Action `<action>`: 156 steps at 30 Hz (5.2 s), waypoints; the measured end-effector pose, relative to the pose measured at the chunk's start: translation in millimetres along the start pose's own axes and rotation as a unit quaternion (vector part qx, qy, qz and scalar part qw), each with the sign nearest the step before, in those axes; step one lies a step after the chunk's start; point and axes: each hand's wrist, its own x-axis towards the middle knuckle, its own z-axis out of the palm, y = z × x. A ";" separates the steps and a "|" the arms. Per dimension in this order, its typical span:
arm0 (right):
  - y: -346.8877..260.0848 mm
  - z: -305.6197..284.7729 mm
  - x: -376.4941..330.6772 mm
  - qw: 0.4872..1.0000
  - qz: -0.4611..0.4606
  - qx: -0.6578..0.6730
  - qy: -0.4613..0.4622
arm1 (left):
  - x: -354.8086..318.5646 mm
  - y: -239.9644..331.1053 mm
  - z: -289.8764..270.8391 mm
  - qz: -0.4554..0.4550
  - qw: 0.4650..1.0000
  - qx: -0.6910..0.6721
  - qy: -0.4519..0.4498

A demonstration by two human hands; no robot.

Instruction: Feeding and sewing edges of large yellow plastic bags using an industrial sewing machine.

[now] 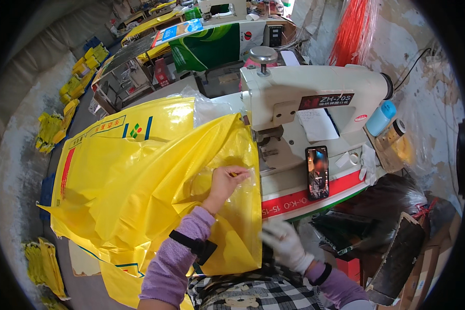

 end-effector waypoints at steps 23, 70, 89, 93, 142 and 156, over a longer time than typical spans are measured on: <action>-35.2 -3.1 -81.0 0.928 0.245 0.269 -0.085 | -89.0 117.1 -25.1 0.098 0.994 -0.043 0.004; -100.4 86.3 73.3 0.801 0.139 0.455 -0.364 | -419.4 -48.7 -271.3 -0.305 0.827 -0.232 0.411; -3.4 137.1 177.0 0.985 -0.131 0.096 -0.061 | -496.4 5.2 -50.5 -0.359 0.685 -0.450 0.446; 21.6 93.2 151.7 0.999 -0.024 0.009 0.031 | -506.8 -18.5 -38.2 -0.372 0.636 -0.549 0.395; 85.3 507.1 42.8 0.893 -0.175 -0.264 -0.319 | -730.5 -229.4 77.3 -0.635 0.390 -0.116 0.657; -154.8 192.3 113.8 0.806 -0.161 0.208 -0.530 | -753.1 -236.8 -53.3 -0.609 0.630 0.192 0.443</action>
